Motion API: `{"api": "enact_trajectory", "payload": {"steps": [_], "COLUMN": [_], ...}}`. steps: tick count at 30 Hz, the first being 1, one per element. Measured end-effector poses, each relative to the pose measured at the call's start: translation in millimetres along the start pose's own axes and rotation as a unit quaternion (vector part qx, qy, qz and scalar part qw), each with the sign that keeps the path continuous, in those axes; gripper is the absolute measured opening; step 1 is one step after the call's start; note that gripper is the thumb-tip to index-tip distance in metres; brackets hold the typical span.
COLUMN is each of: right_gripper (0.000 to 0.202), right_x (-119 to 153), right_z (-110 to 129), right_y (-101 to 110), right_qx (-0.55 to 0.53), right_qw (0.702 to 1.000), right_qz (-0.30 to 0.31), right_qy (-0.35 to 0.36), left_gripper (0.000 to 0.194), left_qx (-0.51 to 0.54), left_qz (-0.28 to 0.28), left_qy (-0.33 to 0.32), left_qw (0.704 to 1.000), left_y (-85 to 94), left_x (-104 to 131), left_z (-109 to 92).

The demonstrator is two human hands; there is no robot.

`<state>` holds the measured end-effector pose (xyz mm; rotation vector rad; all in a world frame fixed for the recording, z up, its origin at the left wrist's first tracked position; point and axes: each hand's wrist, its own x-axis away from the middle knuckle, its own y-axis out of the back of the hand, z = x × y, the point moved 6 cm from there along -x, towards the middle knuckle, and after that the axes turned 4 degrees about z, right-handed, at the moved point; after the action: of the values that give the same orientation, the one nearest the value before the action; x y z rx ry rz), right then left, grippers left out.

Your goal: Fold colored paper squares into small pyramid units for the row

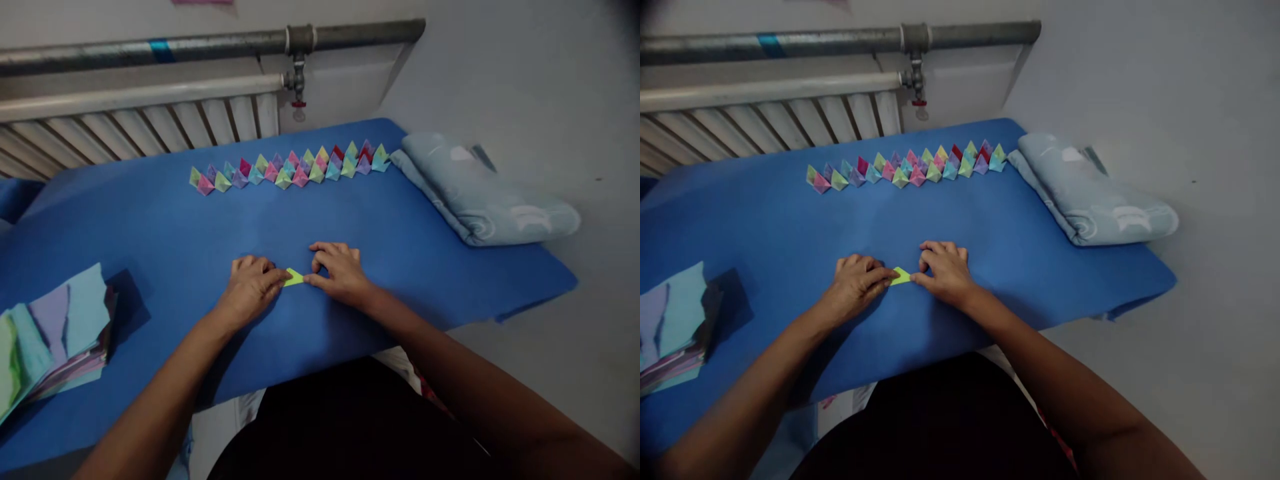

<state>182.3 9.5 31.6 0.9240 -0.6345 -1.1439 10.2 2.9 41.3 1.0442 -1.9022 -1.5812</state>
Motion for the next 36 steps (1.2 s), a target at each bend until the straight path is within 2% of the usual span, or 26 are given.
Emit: {"api": "enact_trajectory", "payload": {"steps": [5,12,17,23,26,29,33,36], "right_gripper": [0.018,0.014,0.01,0.008,0.008,0.008,0.007,0.007], "right_x": [0.2,2.1,2.1,1.4,0.9,0.0,-0.5,0.2], "right_z": [-1.1,-5.3,-8.9,-9.2,-8.8,-10.7,-13.0,-8.9], "right_y": [4.2,9.1,10.6,11.8,11.1,9.7,9.9,10.5], "right_qx": [-0.015,-0.078,-0.115,-0.136,-0.139,-0.139,-0.138,-0.162], "right_qw": [1.0,0.996,0.99,0.985,0.984,0.984,0.984,0.978], "right_qz": [-0.017,-0.04,-0.078,-0.096,-0.101,-0.101,-0.103,-0.127], "right_qy": [0.002,-0.019,-0.035,-0.042,-0.039,-0.04,-0.039,-0.045], "left_gripper": [0.017,0.014,0.015,0.02,0.021,0.021,0.019,0.019], "left_qx": [-0.04,0.027,0.049,0.007,-0.034,-0.039,0.024,0.09], "left_qz": [0.028,0.092,0.082,0.041,0.028,0.021,0.004,-0.028], "left_qy": [-0.045,-0.062,-0.073,-0.089,-0.072,-0.026,0.044,0.087], "left_qw": [0.998,0.993,0.993,0.995,0.996,0.999,0.999,0.992], "left_y": [7.1,0.4,-0.3,2.3,0.9,-1.1,-1.1,2.1], "left_x": [-18.0,-34.0,-30.9,-26.3,-24.5,-24.5,-25.7,-25.4], "left_z": [-13.1,-1.6,0.5,-5.9,-9.8,-8.1,1.8,8.2]}}
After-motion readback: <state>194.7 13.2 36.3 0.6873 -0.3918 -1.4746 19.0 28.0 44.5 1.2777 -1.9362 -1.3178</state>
